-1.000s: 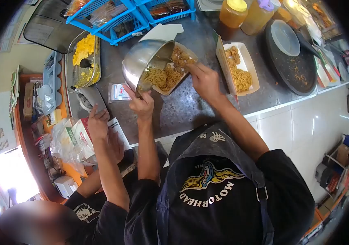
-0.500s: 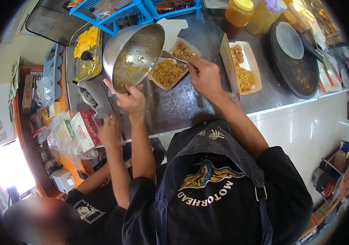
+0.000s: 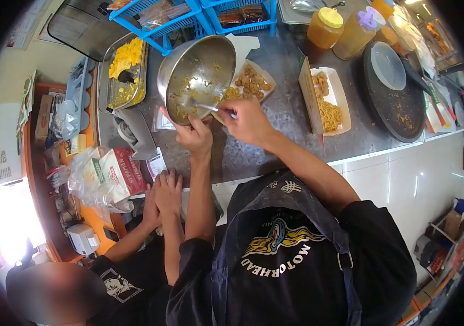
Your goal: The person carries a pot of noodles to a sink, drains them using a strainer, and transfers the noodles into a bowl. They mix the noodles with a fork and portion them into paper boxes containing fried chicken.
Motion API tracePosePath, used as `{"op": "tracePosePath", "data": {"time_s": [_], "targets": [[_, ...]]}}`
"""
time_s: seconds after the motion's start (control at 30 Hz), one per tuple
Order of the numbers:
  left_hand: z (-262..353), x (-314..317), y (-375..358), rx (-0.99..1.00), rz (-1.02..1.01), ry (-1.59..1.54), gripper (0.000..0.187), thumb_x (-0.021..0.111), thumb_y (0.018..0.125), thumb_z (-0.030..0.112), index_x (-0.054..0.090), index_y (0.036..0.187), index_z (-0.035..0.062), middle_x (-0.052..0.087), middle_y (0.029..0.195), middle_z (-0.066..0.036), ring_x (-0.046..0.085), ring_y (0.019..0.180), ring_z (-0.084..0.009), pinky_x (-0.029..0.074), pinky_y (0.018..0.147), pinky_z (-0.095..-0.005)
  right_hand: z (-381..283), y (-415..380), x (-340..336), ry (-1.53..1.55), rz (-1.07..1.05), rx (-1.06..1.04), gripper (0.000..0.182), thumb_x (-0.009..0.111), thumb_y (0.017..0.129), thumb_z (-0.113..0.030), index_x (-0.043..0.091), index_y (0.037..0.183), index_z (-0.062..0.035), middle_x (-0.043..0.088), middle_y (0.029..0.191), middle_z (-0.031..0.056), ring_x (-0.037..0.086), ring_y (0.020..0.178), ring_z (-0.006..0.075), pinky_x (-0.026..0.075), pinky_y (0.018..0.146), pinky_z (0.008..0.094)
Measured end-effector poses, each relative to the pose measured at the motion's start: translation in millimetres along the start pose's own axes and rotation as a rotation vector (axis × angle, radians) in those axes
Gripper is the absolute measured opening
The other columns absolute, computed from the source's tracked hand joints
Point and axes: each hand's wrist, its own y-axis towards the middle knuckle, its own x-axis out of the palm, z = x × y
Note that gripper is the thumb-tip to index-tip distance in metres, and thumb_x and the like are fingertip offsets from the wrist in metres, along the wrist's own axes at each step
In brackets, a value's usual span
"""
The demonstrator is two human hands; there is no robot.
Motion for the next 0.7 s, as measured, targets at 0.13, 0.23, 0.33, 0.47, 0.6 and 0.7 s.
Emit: {"op": "tracePosePath", "data": {"time_s": [0.13,0.23,0.33,0.47,0.6,0.7], "targets": [[3,-1,4,-0.172,0.126,-0.433,0.062,0.040,0.085,-0.003,0.010,0.139,-0.0050,0.063,0.089,-0.023,0.065,0.057,-0.0233,0.055,0.048,-0.0293,16,10,-5,-0.211,0.009,0.003,0.009,0.059,0.075,-0.004,0.065,0.081,-0.0012,0.061,0.072,0.0164,0.060,0.066,0.0337,0.047,0.058,0.0385],[-2,-11,12,-0.170,0.052,-0.462,0.062,0.040,0.084,-0.004,0.011,0.139,-0.0044,0.062,0.089,-0.023,0.065,0.057,-0.0229,0.055,0.047,-0.0286,13,28,-19,-0.344,0.185,-0.194,0.010,0.059,0.075,-0.004,0.065,0.082,-0.0029,0.060,0.072,0.0135,0.059,0.065,0.0316,0.047,0.056,0.0389],[5,-17,17,-0.097,0.036,-0.404,0.033,0.039,0.084,-0.004,0.032,0.116,-0.0104,0.061,0.085,-0.025,0.063,0.051,-0.0254,0.053,0.042,-0.0282,25,48,-25,-0.450,0.084,-0.277,0.012,0.058,0.074,-0.003,0.065,0.084,-0.0049,0.059,0.072,0.0111,0.059,0.065,0.0303,0.047,0.056,0.0395],[-6,-17,18,-0.044,0.045,-0.399,0.034,0.039,0.085,-0.003,0.032,0.117,-0.0112,0.061,0.083,-0.024,0.063,0.051,-0.0254,0.054,0.043,-0.0283,28,58,-42,-0.402,-0.101,-0.390,0.015,0.058,0.074,-0.004,0.065,0.087,-0.0060,0.060,0.073,0.0098,0.059,0.066,0.0300,0.048,0.055,0.0385],[-8,-21,18,0.021,-0.005,-0.269,0.048,0.041,0.084,-0.003,0.023,0.128,-0.0115,0.064,0.083,-0.020,0.064,0.054,-0.0212,0.053,0.047,-0.0271,19,48,-47,-0.478,-0.020,-0.322,0.015,0.056,0.073,-0.005,0.064,0.086,-0.0068,0.060,0.073,0.0089,0.060,0.063,0.0291,0.049,0.054,0.0371],[1,-19,24,0.061,0.014,-0.181,0.061,0.042,0.084,-0.003,0.013,0.137,-0.0115,0.065,0.083,-0.018,0.065,0.056,-0.0188,0.053,0.049,-0.0263,15,38,-52,-0.552,0.010,-0.333,0.016,0.054,0.073,-0.007,0.062,0.087,-0.0061,0.060,0.073,0.0090,0.060,0.061,0.0288,0.050,0.052,0.0378]]}}
